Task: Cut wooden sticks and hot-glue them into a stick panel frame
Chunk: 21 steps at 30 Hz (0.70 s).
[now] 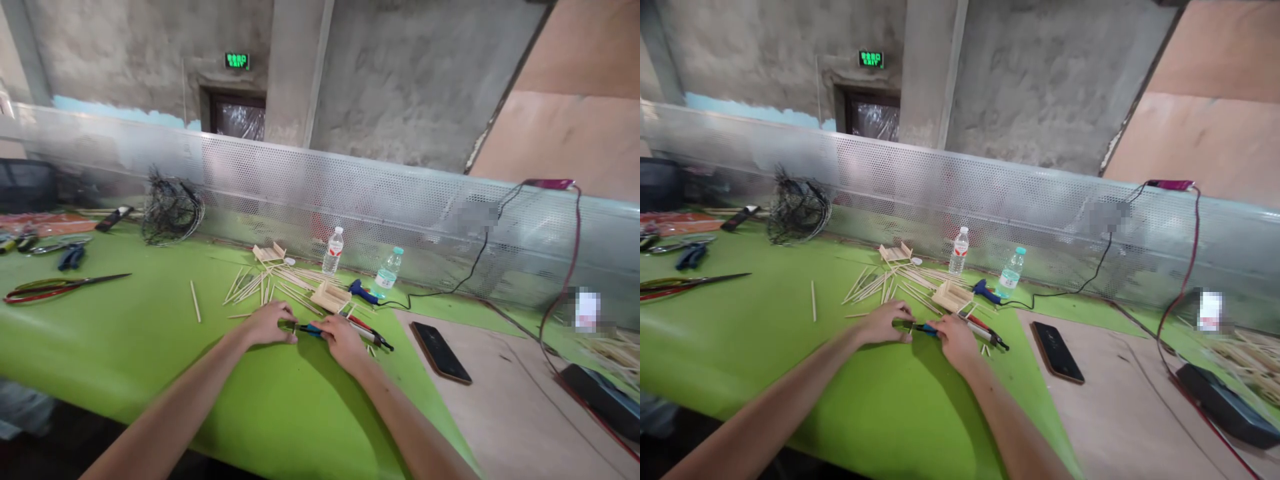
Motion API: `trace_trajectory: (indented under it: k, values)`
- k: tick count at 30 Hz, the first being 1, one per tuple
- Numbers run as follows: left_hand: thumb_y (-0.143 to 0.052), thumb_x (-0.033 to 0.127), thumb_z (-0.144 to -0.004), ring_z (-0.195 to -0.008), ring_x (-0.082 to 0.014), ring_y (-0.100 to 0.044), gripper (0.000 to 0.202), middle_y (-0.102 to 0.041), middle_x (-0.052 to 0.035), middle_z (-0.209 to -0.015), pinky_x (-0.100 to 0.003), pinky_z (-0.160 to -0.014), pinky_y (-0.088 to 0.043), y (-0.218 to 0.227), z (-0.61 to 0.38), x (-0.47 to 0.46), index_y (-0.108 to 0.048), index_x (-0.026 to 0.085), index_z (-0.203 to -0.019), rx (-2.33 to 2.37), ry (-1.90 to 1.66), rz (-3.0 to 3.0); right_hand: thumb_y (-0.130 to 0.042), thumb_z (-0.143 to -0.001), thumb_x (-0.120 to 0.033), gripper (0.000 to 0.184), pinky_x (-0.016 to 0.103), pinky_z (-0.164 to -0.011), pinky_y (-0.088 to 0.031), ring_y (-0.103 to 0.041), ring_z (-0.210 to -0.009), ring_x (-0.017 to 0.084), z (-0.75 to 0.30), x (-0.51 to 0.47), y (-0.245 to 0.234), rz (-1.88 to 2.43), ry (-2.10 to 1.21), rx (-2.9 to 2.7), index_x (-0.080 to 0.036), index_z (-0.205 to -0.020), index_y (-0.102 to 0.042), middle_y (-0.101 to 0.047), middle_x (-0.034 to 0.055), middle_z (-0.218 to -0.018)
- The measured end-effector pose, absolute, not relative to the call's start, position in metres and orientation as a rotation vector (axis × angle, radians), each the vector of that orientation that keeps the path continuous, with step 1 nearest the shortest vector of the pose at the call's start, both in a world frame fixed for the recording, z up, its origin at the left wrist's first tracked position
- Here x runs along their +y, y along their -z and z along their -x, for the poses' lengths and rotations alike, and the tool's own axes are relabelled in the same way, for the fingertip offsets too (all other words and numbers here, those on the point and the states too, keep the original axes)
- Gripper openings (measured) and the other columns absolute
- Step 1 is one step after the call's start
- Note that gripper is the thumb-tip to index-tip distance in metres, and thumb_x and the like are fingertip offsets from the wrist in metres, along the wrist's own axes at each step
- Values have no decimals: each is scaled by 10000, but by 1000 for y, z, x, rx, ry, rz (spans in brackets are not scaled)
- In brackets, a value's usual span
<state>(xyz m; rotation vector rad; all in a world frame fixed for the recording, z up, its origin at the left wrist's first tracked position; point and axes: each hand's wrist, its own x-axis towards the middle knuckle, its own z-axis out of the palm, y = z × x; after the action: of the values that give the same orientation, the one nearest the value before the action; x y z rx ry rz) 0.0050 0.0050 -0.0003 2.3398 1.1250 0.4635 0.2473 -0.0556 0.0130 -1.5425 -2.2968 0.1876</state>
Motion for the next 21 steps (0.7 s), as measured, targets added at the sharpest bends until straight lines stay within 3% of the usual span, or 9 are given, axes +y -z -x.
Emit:
trace_trajectory:
  k: [21]
  values:
    - [-702,716,-667,-1236,-334,-520,629,-618,-45,-1278,-489,-1046,-421,-2,-3,6,-718,356,-1181,1109,-476,-2325,-505,-912,-120,465,325,-908,-436,-583,-1015,216,-246,-57,-15,1596,-195,-2286,-302,-1307,-672,-698,56,-1060]
